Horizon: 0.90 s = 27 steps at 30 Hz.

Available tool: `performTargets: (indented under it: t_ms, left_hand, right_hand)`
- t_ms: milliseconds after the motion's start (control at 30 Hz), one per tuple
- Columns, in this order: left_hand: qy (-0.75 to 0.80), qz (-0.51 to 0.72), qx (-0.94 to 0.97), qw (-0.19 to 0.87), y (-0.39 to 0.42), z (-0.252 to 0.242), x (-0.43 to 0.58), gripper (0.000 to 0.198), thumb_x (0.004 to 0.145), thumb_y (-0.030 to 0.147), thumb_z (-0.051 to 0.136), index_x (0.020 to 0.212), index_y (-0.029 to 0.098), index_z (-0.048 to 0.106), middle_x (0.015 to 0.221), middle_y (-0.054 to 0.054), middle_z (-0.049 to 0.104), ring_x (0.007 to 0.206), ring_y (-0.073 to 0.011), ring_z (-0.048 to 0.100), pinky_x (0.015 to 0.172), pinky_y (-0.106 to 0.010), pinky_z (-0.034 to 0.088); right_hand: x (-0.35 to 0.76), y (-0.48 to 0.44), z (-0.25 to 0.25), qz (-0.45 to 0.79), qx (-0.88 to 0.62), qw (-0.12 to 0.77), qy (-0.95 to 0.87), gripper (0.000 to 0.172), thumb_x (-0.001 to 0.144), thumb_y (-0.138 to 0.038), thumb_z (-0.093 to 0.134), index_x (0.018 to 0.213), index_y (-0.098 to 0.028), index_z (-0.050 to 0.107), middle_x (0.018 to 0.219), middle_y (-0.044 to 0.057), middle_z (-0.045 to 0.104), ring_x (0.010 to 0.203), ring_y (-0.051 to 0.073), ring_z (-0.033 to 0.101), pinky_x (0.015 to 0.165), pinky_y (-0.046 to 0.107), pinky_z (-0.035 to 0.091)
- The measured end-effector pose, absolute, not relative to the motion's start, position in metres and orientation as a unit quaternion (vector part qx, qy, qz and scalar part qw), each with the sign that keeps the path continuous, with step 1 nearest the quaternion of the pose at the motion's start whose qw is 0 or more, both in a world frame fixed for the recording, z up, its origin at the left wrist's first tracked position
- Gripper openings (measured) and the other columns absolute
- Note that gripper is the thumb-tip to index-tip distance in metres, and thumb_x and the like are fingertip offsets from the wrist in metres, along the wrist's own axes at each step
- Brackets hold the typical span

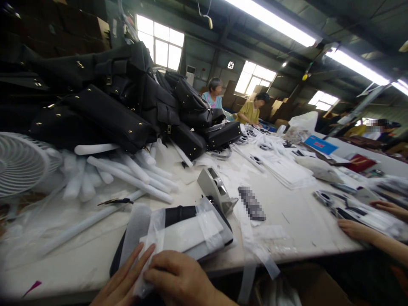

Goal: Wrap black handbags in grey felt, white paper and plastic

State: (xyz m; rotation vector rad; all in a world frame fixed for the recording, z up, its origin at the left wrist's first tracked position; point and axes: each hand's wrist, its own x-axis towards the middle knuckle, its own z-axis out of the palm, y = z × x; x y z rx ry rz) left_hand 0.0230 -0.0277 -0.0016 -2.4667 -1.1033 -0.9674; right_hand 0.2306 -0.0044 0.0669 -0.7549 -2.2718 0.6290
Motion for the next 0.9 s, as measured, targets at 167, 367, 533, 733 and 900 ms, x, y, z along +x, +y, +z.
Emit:
performTargets:
  t_ms: [167, 367, 533, 733, 900]
  left_hand:
    - [-0.416, -0.287, -0.851, 0.14, -0.029, 0.003, 0.023, 0.043, 0.1, 0.014, 0.037, 0.138, 0.025, 0.052, 0.145, -0.001, 0.053, 0.137, -0.0204, 0.043, 0.114, -0.031, 0.036]
    - [-0.423, -0.278, -0.849, 0.151, -0.029, 0.003, 0.025, 0.046, 0.099, 0.014, 0.033, 0.141, 0.024, 0.05, 0.144, -0.002, 0.054, 0.133, -0.0198, 0.049, 0.107, -0.03, 0.045]
    - [-0.448, -0.26, -0.844, 0.138, -0.031, 0.002, 0.028, 0.049, 0.098, 0.014, 0.033, 0.144, 0.026, 0.045, 0.145, -0.003, 0.052, 0.133, -0.0212, 0.049, 0.106, -0.035, 0.047]
    - [-0.443, -0.249, -0.845, 0.168, -0.034, 0.011, 0.03, 0.054, 0.092, 0.006, 0.036, 0.142, 0.024, 0.047, 0.147, -0.002, 0.051, 0.135, -0.0211, 0.047, 0.104, -0.034, 0.048]
    - [-0.444, -0.253, -0.834, 0.209, -0.033, 0.017, 0.032, 0.055, 0.089, 0.003, 0.037, 0.137, 0.024, 0.054, 0.14, -0.006, 0.057, 0.124, -0.0194, 0.058, 0.092, -0.027, 0.055]
  right_hand:
    - [0.28, -0.043, 0.049, 0.104, -0.314, 0.379, -0.864, 0.049, 0.094, -0.023, 0.062, 0.14, -0.025, 0.049, 0.096, 0.009, 0.076, 0.093, 0.022, 0.073, 0.085, 0.032, 0.06]
    - [0.321, -0.076, -0.023, -0.115, -0.437, 0.266, -0.851, 0.044, 0.095, -0.01, 0.046, 0.135, -0.024, 0.058, 0.124, 0.01, 0.069, 0.118, 0.025, 0.062, 0.107, 0.045, 0.047]
    - [0.302, -0.058, -0.029, -0.095, -0.358, 0.321, -0.872, 0.038, 0.097, -0.011, 0.045, 0.129, -0.024, 0.061, 0.119, 0.006, 0.072, 0.118, 0.021, 0.061, 0.112, 0.045, 0.04]
    - [0.259, -0.054, -0.005, 0.038, -0.273, 0.356, -0.893, 0.024, 0.098, -0.016, 0.05, 0.115, -0.023, 0.067, 0.101, 0.004, 0.078, 0.098, 0.019, 0.071, 0.1, 0.04, 0.051]
    - [0.219, -0.056, -0.008, 0.028, -0.219, 0.379, -0.899, 0.019, 0.097, -0.018, 0.053, 0.096, -0.022, 0.071, 0.095, 0.003, 0.079, 0.085, 0.017, 0.074, 0.089, 0.031, 0.058]
